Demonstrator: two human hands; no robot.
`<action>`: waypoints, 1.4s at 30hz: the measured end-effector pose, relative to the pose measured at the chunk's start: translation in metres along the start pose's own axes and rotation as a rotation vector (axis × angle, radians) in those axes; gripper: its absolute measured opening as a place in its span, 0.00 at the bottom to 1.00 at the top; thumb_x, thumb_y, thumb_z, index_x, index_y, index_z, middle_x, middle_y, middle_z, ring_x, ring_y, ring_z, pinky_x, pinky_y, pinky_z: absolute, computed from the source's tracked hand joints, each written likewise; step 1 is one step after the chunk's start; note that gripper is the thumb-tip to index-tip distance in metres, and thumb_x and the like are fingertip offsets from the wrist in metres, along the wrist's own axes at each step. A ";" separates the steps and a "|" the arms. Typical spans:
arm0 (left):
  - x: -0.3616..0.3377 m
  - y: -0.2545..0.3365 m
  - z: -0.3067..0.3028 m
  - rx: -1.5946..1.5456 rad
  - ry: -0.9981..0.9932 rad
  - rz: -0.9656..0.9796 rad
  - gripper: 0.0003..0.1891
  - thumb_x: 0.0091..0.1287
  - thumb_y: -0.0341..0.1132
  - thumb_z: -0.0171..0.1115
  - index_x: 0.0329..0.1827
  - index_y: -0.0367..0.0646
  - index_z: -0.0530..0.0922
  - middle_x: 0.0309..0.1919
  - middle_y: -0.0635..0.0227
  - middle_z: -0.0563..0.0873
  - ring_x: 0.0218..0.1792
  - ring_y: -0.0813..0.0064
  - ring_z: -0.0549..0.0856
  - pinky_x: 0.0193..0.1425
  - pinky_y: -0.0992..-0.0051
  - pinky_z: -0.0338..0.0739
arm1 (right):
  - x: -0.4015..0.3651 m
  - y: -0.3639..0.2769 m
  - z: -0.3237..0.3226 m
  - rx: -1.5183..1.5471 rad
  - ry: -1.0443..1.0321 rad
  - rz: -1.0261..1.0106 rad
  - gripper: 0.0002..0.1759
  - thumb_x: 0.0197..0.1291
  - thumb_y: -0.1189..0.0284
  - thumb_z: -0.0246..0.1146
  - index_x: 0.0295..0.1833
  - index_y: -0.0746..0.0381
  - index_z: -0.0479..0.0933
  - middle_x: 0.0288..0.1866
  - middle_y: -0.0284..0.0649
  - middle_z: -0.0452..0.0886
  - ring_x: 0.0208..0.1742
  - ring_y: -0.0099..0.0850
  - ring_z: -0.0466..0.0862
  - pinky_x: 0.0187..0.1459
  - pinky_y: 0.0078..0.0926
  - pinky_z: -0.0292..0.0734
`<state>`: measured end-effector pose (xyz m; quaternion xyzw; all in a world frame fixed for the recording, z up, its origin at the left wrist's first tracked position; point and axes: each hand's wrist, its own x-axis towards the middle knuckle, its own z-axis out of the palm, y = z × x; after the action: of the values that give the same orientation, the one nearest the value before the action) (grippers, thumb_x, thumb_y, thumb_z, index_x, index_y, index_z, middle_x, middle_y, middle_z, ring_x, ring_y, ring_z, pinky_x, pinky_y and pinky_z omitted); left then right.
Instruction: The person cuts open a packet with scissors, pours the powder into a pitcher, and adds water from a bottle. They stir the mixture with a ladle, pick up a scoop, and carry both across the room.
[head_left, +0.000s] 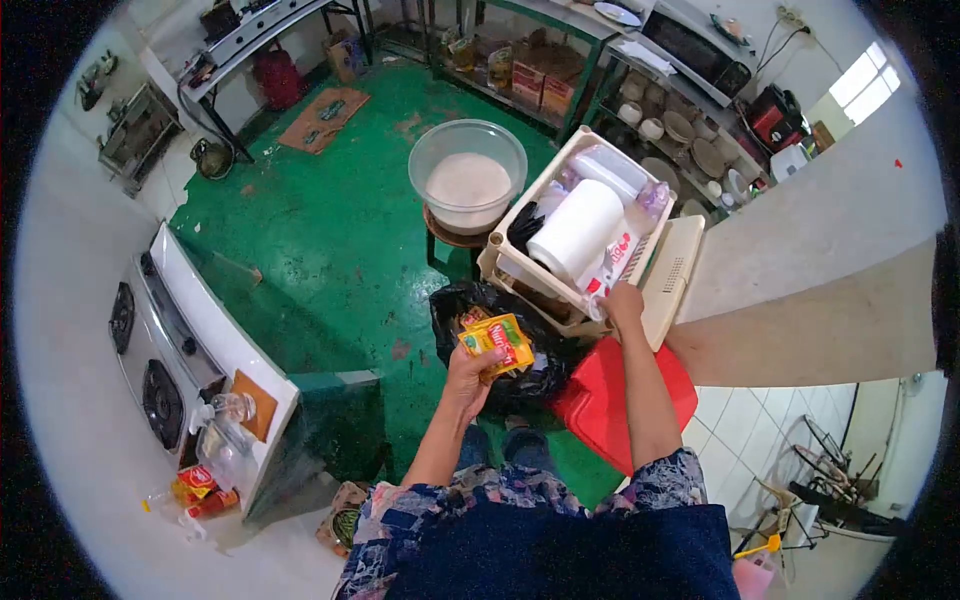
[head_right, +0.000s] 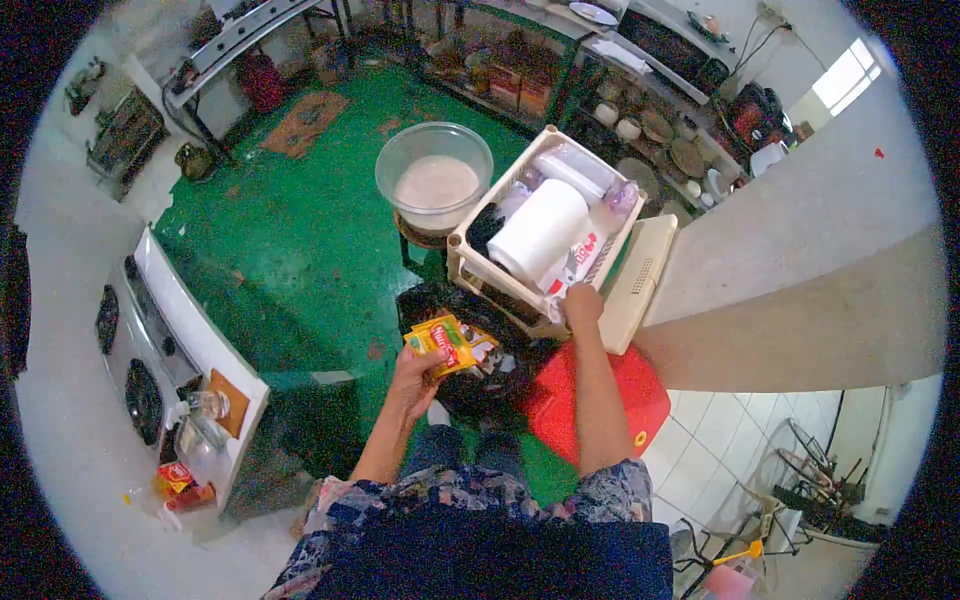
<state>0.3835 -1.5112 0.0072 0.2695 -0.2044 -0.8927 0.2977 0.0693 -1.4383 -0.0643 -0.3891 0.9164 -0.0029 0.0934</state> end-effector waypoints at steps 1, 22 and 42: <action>0.004 0.001 -0.003 0.024 0.001 0.000 0.25 0.54 0.21 0.62 0.56 0.38 0.67 0.49 0.61 0.79 0.48 0.67 0.81 0.54 0.67 0.77 | 0.001 0.002 0.001 -0.002 -0.003 0.009 0.25 0.44 0.53 0.66 0.29 0.68 0.79 0.30 0.54 0.80 0.35 0.48 0.82 0.39 0.43 0.76; 0.058 -0.010 -0.018 0.146 -0.031 -0.178 0.23 0.52 0.24 0.65 0.50 0.40 0.67 0.39 0.65 0.81 0.38 0.69 0.84 0.41 0.72 0.82 | -0.277 -0.089 -0.037 0.783 -0.247 0.034 0.33 0.45 0.54 0.70 0.48 0.67 0.69 0.35 0.47 0.74 0.36 0.40 0.75 0.37 0.35 0.70; 0.057 -0.019 -0.027 0.160 -0.062 -0.283 0.21 0.54 0.23 0.62 0.52 0.36 0.70 0.43 0.62 0.82 0.43 0.69 0.84 0.48 0.70 0.81 | -0.246 -0.103 -0.031 0.739 -0.183 0.039 0.17 0.55 0.61 0.61 0.34 0.65 0.69 0.25 0.46 0.73 0.31 0.46 0.77 0.33 0.40 0.69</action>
<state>0.3536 -1.5388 -0.0445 0.2907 -0.2438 -0.9146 0.1401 0.3046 -1.3370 0.0154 -0.3105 0.8486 -0.2967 0.3090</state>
